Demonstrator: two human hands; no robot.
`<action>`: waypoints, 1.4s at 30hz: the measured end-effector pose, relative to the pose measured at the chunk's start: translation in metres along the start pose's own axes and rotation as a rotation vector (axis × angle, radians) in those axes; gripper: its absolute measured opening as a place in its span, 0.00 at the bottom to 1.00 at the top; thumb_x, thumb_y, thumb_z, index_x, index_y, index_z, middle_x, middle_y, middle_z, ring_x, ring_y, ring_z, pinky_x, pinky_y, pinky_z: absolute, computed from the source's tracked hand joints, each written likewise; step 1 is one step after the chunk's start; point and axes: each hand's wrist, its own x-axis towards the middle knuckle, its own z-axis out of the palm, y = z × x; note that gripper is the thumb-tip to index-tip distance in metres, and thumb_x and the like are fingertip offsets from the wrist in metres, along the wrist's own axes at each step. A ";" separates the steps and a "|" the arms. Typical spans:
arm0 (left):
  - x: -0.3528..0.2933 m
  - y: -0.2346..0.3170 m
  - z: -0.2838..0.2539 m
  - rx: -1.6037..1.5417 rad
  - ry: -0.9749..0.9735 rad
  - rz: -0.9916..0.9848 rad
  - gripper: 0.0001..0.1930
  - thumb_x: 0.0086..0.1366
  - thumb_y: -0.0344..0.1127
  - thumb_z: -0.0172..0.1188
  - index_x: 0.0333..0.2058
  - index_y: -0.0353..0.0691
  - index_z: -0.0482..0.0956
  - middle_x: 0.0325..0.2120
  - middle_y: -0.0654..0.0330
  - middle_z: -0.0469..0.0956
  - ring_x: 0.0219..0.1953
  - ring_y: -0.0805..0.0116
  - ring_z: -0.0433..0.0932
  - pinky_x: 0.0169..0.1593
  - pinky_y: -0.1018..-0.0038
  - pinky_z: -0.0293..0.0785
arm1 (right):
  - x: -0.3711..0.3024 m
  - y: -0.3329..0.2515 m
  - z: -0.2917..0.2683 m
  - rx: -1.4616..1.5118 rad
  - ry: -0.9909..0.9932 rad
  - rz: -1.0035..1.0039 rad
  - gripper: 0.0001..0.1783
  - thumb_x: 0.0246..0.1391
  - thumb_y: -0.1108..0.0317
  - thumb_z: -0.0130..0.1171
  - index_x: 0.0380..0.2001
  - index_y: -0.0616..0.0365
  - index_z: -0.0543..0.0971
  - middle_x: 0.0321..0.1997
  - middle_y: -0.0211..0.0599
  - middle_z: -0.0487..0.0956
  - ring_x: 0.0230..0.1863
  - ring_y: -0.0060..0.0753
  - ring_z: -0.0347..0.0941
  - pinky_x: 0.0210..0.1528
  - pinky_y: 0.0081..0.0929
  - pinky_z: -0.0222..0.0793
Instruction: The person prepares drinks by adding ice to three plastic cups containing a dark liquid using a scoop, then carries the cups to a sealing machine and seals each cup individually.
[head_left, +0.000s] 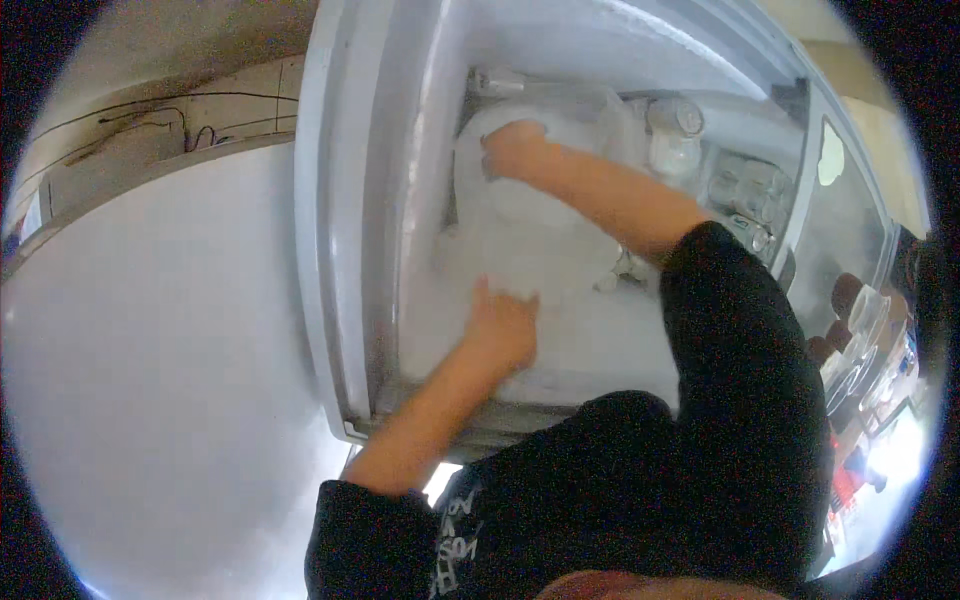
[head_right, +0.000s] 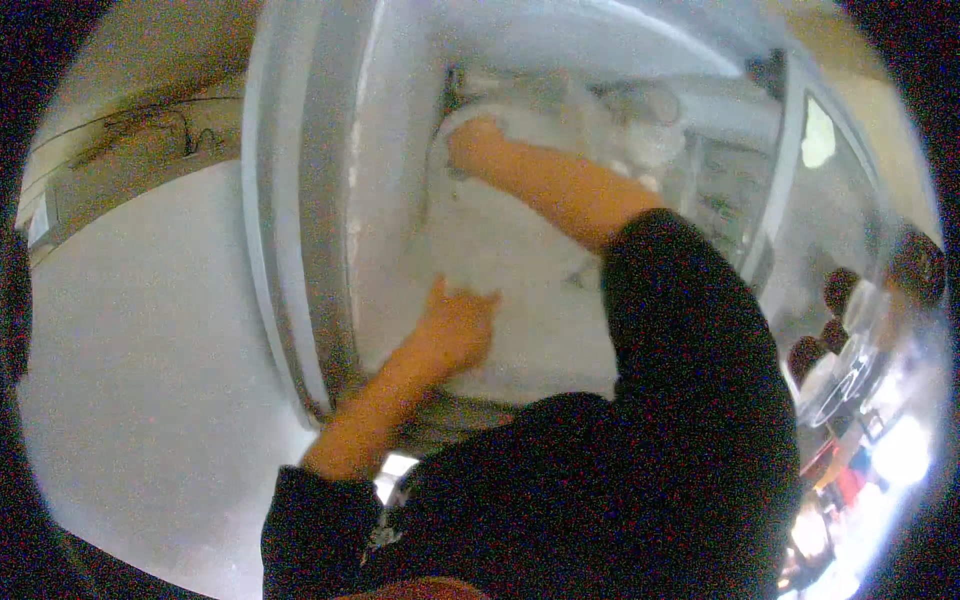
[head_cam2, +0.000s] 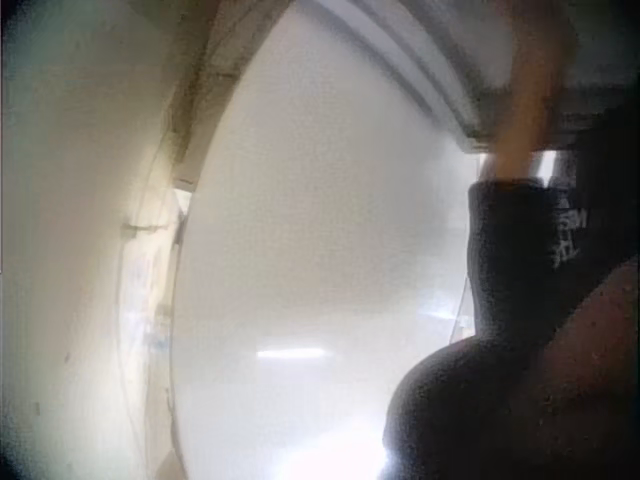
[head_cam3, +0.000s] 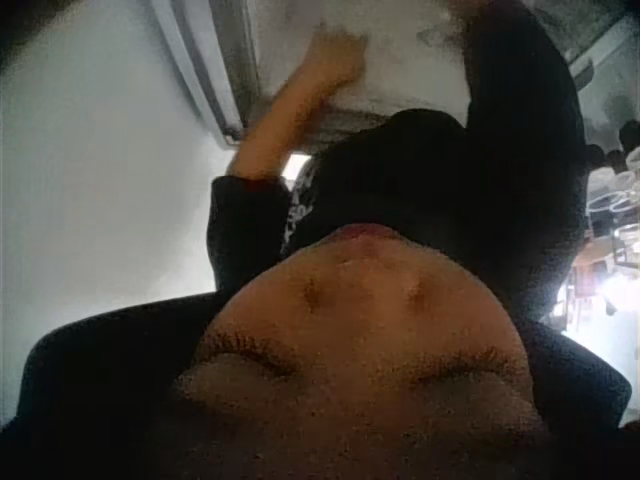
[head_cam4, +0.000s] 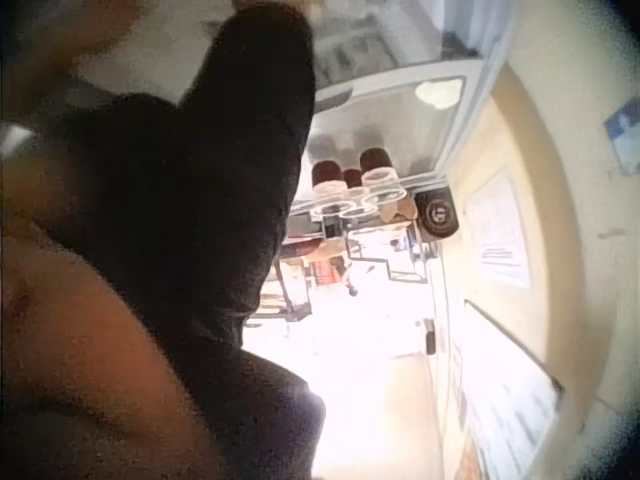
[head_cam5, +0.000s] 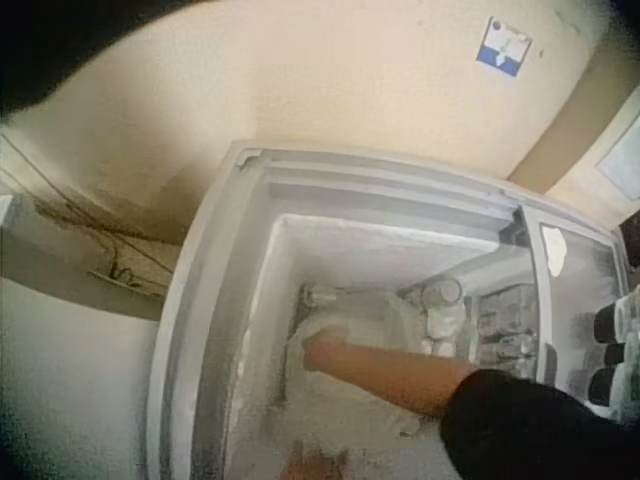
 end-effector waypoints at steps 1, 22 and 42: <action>-0.009 0.007 -0.012 0.003 -0.009 0.011 0.14 0.58 0.35 0.48 0.44 0.43 0.72 0.37 0.56 0.76 0.47 0.60 0.71 0.60 0.48 0.47 | 0.010 -0.010 0.030 0.009 0.116 -0.011 0.14 0.47 0.68 0.53 0.39 0.55 0.78 0.37 0.42 0.80 0.41 0.49 0.76 0.40 0.43 0.71; -0.014 -0.014 -0.039 -0.027 0.066 0.050 0.11 0.55 0.34 0.50 0.35 0.38 0.76 0.32 0.56 0.77 0.42 0.59 0.74 0.59 0.47 0.49 | -0.047 0.037 0.150 0.396 -0.400 0.120 0.24 0.49 0.59 0.52 0.51 0.51 0.71 0.47 0.43 0.75 0.47 0.45 0.72 0.47 0.42 0.66; -0.116 0.029 -0.123 -1.134 1.208 0.433 0.30 0.62 0.42 0.52 0.58 0.33 0.56 0.58 0.49 0.58 0.62 0.57 0.55 0.64 0.63 0.46 | -0.261 0.021 -0.162 0.804 -0.215 -0.336 0.24 0.44 0.68 0.56 0.48 0.58 0.73 0.39 0.34 0.77 0.35 0.29 0.72 0.40 0.25 0.69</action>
